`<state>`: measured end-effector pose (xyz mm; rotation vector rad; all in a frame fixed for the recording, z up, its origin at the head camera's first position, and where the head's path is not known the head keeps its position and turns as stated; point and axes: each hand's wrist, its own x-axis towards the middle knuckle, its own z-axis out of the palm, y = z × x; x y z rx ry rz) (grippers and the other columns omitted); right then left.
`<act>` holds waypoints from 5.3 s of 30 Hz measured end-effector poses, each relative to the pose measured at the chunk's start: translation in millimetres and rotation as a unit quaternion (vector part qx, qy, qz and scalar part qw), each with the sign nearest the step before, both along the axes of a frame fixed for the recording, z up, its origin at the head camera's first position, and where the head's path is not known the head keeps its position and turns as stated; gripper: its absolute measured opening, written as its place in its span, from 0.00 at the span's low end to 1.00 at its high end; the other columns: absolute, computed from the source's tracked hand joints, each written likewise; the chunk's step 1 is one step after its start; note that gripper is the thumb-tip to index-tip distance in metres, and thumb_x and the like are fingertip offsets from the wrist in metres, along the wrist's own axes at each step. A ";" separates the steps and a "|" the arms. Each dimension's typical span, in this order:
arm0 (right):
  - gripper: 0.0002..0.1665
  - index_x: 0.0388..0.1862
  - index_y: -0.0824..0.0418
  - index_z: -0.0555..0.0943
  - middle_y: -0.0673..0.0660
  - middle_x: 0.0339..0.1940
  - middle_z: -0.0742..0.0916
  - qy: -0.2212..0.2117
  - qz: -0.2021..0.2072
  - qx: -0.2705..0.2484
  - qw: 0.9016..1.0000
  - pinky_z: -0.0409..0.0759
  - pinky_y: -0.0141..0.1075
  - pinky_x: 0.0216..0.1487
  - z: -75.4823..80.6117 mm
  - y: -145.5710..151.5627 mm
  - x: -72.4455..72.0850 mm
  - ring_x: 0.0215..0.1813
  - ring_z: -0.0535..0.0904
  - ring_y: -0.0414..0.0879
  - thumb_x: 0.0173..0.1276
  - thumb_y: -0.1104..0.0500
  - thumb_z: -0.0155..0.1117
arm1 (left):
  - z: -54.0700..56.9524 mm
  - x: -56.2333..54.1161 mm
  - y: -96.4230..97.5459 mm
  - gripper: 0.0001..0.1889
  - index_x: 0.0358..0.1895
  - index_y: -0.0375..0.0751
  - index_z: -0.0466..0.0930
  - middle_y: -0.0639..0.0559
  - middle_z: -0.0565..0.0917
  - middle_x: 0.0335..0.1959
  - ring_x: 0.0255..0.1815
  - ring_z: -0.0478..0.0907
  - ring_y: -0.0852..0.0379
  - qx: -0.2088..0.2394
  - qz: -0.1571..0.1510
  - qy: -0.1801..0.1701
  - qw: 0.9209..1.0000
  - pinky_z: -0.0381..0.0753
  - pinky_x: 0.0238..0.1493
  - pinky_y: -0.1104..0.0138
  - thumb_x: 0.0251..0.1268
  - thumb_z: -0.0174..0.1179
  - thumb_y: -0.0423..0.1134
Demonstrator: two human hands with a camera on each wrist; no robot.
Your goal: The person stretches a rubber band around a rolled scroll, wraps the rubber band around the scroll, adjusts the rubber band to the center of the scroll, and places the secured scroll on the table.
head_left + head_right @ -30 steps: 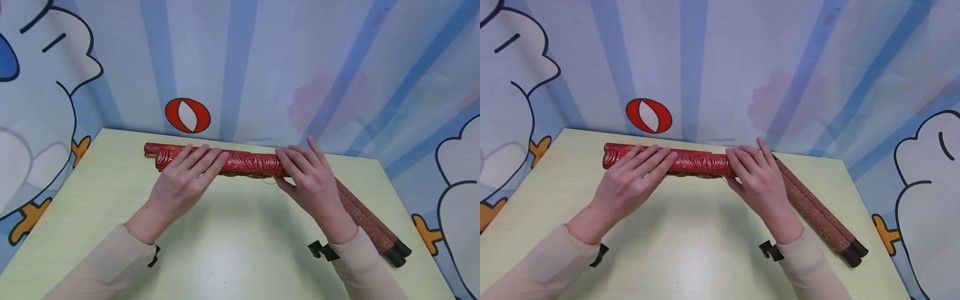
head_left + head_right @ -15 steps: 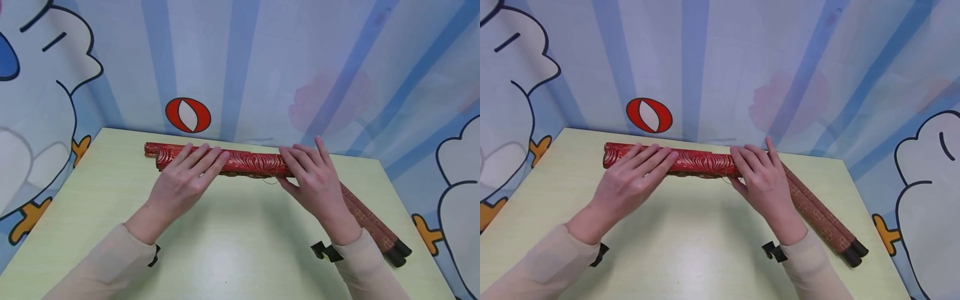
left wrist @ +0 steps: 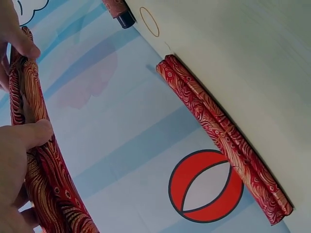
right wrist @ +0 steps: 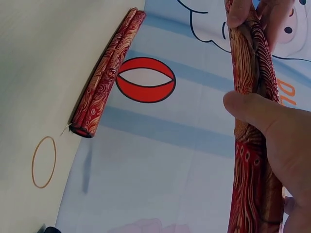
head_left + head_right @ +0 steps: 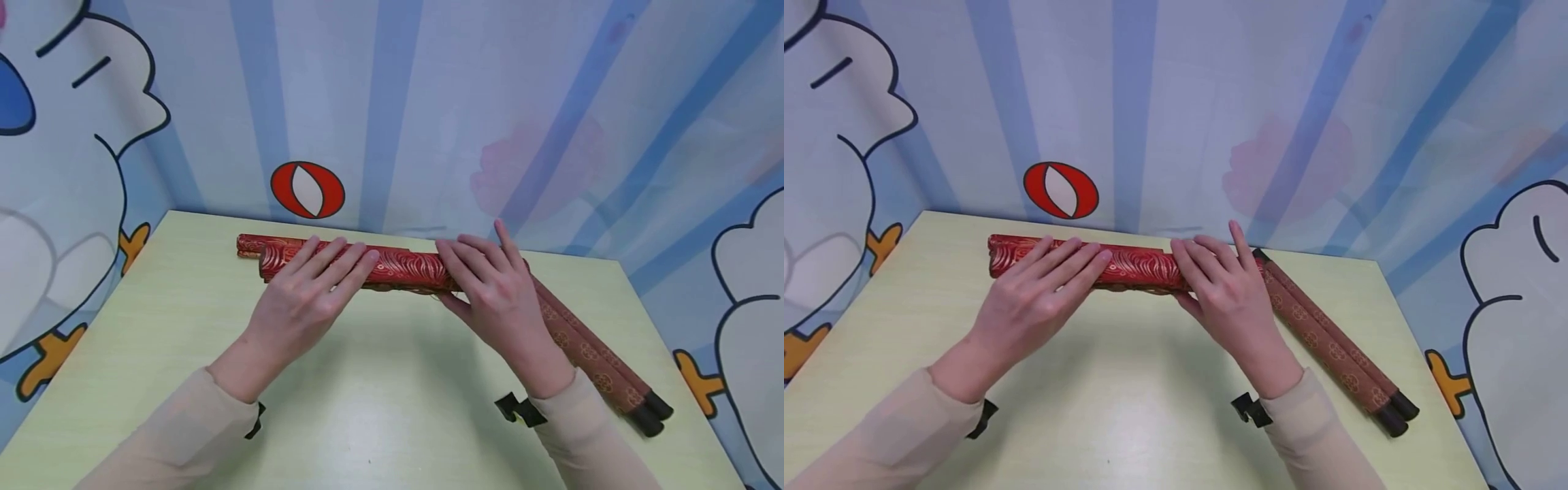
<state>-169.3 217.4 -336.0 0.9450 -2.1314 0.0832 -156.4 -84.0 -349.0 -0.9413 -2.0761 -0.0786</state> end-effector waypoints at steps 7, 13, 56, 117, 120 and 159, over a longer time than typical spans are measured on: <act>0.46 0.68 0.66 0.83 0.66 0.55 0.90 -0.010 -0.025 0.005 1.000 0.59 0.65 0.83 -1.8 14.6 0.9 0.61 0.83 0.63 0.50 0.58 0.92 | -0.2 -2.1 -3.9 0.33 0.69 0.37 0.82 0.41 0.87 0.63 0.61 0.86 0.40 -0.002 -0.002 0.007 1.000 0.82 0.68 0.47 0.58 0.78 0.25; 0.46 0.67 0.66 0.84 0.65 0.54 0.91 0.002 -0.006 0.002 1.000 0.61 0.65 0.82 -3.1 9.9 -2.2 0.60 0.84 0.64 0.47 0.61 0.92 | -1.2 -1.0 -1.7 0.32 0.69 0.37 0.82 0.41 0.87 0.63 0.61 0.86 0.41 -0.010 0.002 0.007 1.000 0.82 0.68 0.47 0.58 0.78 0.26; 0.44 0.64 0.67 0.86 0.66 0.51 0.91 0.007 0.012 -0.024 1.000 0.70 0.63 0.78 -5.0 1.3 -1.4 0.56 0.86 0.63 0.45 0.63 0.93 | 0.3 -0.6 2.9 0.32 0.69 0.38 0.83 0.42 0.88 0.63 0.62 0.86 0.41 -0.011 0.000 0.005 1.000 0.81 0.69 0.47 0.59 0.79 0.28; 0.45 0.62 0.67 0.87 0.64 0.51 0.92 0.019 0.022 -0.019 0.999 0.72 0.63 0.76 -8.5 -10.3 -8.2 0.57 0.86 0.62 0.43 0.58 0.95 | -0.3 -3.9 5.1 0.34 0.69 0.38 0.83 0.43 0.87 0.64 0.62 0.86 0.43 -0.009 -0.010 0.013 1.000 0.81 0.69 0.49 0.56 0.81 0.29; 0.45 0.63 0.67 0.86 0.65 0.52 0.92 0.019 0.019 -0.008 1.000 0.70 0.63 0.77 -6.0 -9.5 -8.8 0.58 0.86 0.62 0.44 0.57 0.95 | -0.2 -6.6 6.5 0.33 0.68 0.38 0.83 0.43 0.87 0.64 0.62 0.86 0.43 -0.008 -0.010 0.016 1.000 0.81 0.69 0.49 0.57 0.80 0.29; 0.44 0.67 0.66 0.83 0.63 0.56 0.91 -0.001 0.002 0.030 1.000 0.65 0.61 0.82 12.0 -19.1 -1.3 0.61 0.85 0.60 0.54 0.52 0.90 | 10.3 -5.4 1.5 0.30 0.67 0.39 0.85 0.44 0.88 0.62 0.60 0.87 0.43 0.006 -0.022 0.008 1.000 0.83 0.66 0.48 0.60 0.79 0.29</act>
